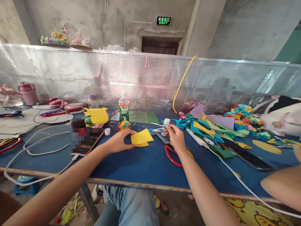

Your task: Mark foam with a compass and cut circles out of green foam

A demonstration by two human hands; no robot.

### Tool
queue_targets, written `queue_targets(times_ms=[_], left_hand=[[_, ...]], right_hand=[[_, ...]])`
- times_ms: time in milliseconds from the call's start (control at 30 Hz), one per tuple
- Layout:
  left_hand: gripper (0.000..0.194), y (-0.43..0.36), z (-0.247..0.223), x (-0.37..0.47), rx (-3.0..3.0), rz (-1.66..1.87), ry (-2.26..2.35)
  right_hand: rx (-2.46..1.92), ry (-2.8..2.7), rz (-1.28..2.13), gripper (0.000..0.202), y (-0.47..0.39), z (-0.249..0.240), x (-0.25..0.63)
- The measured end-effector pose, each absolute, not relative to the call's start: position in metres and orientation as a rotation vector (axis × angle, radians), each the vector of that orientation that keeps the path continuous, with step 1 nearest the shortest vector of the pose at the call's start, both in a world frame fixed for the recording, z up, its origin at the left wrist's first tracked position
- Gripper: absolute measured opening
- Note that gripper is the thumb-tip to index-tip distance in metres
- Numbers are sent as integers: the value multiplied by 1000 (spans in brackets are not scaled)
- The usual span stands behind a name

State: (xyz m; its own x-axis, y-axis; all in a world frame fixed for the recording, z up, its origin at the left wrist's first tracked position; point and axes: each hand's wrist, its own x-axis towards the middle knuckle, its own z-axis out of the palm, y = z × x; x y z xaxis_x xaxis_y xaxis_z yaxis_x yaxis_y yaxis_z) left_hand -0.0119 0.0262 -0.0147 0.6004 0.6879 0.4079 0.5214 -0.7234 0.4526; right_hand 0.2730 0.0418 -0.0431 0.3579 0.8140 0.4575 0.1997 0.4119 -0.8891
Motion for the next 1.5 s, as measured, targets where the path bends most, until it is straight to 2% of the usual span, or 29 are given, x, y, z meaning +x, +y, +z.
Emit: queue_targets(times_ms=[133, 733, 900, 1033, 1500], left_hand=[[38, 21, -11, -13, 2479, 892, 991], [43, 31, -17, -8, 2253, 840, 1048], [31, 31, -16, -8, 2199, 833, 1043], [36, 29, -14, -7, 2113, 854, 1017], [18, 31, 0, -13, 1355, 1199, 556]], right_hand=[[-1110, -1153, 534, 41, 42, -44, 273], [-1116, -1113, 537, 34, 39, -42, 276], [-1102, -1072, 559, 32, 36, -39, 274], [-1096, -1040, 598, 32, 36, -36, 272], [-1071, -1006, 646, 30, 32, -34, 271]])
